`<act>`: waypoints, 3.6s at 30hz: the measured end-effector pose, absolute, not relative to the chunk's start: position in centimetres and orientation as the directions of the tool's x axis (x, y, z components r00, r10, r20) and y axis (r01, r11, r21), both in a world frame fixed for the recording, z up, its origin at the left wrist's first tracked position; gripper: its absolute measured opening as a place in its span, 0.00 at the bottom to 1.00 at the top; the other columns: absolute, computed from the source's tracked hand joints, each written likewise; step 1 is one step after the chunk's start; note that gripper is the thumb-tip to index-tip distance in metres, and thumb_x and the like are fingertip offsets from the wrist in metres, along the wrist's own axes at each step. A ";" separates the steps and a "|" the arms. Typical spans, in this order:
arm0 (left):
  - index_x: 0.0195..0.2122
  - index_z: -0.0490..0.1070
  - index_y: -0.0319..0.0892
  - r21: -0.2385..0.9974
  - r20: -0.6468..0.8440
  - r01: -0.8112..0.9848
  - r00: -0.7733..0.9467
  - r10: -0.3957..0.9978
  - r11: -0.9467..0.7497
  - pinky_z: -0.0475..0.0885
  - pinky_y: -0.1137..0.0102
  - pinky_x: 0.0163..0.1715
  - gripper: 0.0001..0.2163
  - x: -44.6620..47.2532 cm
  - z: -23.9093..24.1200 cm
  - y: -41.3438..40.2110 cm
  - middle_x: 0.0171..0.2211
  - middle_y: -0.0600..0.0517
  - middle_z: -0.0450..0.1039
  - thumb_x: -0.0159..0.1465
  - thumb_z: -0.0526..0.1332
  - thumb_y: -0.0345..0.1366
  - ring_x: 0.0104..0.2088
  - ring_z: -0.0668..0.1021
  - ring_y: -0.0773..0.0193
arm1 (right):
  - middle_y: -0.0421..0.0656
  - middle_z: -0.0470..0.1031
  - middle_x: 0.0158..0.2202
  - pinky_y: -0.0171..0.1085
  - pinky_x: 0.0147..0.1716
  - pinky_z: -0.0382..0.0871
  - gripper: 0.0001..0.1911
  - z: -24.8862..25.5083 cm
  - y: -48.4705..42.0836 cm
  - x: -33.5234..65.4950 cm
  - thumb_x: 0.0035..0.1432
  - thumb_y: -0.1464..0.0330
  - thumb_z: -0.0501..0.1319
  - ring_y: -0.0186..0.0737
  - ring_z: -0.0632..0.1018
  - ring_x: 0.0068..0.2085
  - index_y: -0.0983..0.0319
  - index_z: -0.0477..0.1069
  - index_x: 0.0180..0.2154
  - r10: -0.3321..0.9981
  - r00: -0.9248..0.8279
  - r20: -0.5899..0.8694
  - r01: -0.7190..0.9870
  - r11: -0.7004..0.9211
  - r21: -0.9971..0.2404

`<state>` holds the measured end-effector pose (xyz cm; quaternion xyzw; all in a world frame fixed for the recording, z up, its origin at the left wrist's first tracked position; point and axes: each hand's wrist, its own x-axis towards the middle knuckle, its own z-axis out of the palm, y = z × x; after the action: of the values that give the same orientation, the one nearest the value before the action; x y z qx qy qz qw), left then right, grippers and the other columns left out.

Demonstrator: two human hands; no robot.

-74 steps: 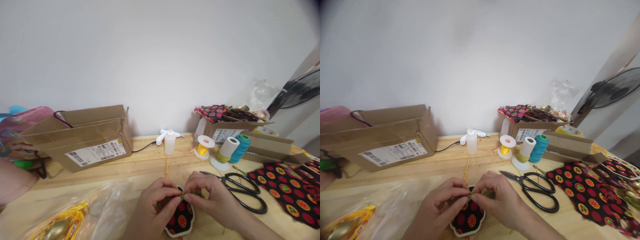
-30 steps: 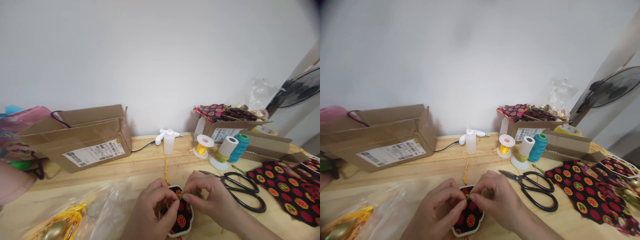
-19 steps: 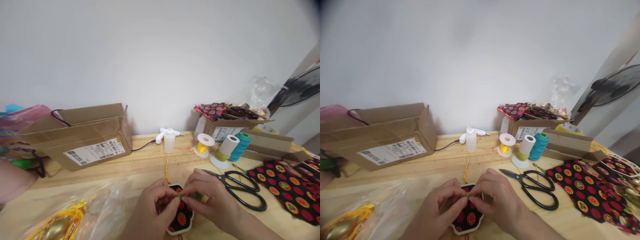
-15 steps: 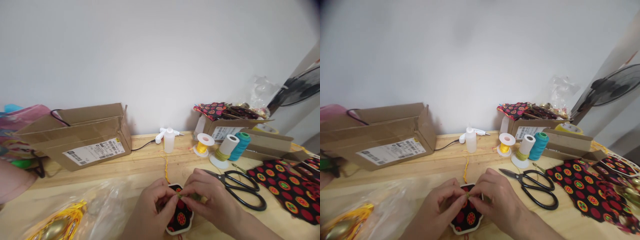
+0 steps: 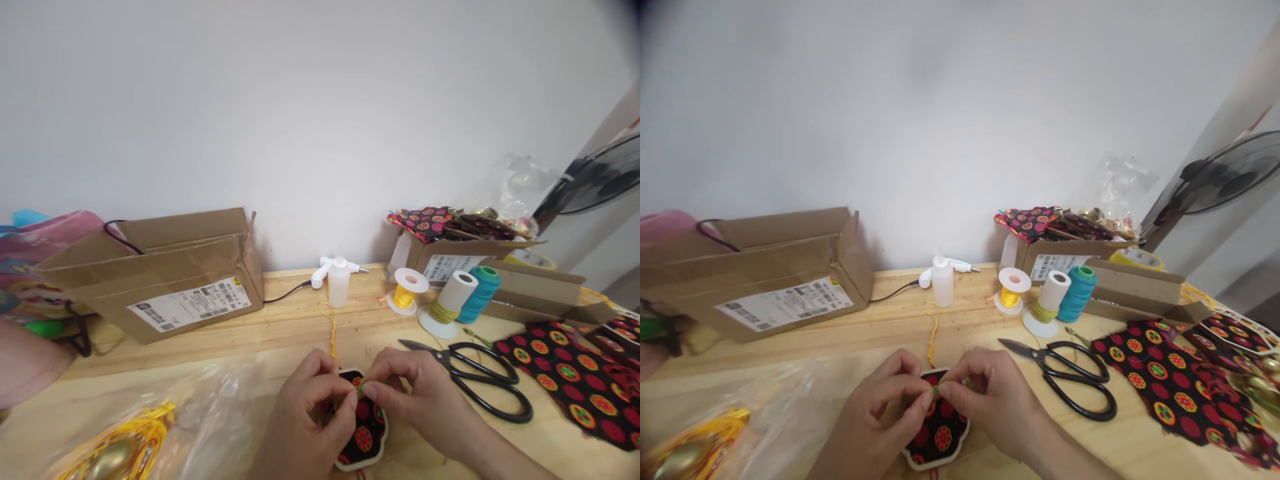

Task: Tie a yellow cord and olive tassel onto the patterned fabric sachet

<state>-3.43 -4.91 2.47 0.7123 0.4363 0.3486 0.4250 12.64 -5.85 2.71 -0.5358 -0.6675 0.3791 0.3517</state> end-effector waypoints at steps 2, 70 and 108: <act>0.20 0.67 0.41 0.914 0.150 0.310 0.342 0.928 -0.262 0.63 0.72 0.37 0.08 -3.4 2.4 -4.9 0.34 0.50 0.62 0.54 0.54 0.31 0.37 0.69 0.64 | 0.39 0.69 0.20 0.30 0.19 0.56 0.08 2.7 -5.8 12.5 0.49 0.69 0.59 0.30 0.63 0.21 0.65 0.73 0.24 0.983 -0.174 0.063 0.426 0.133 -0.895; 0.21 0.59 0.41 0.960 -0.171 0.275 0.444 0.880 0.047 0.56 0.75 0.19 0.05 -3.1 1.8 -4.8 0.16 0.59 0.55 0.52 0.51 0.35 0.19 0.60 0.70 | 0.40 0.71 0.24 0.33 0.26 0.62 0.08 2.5 -5.7 13.4 0.48 0.78 0.54 0.33 0.68 0.27 0.61 0.68 0.28 0.781 -0.392 0.486 0.564 0.622 -0.543; 0.28 0.72 0.38 0.953 -0.275 0.003 0.427 0.861 0.303 0.62 0.75 0.23 0.11 -3.3 1.9 -4.6 0.20 0.55 0.69 0.48 0.62 0.40 0.21 0.68 0.71 | 0.40 0.70 0.24 0.35 0.30 0.61 0.07 3.1 -5.5 13.6 0.51 0.78 0.54 0.34 0.67 0.28 0.62 0.67 0.27 0.813 -0.403 0.419 0.561 0.582 -0.589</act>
<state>-3.32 -4.57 1.91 0.4993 0.4330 0.3149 0.6813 13.60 -5.50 3.08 -0.4201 -0.8178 0.1809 0.3493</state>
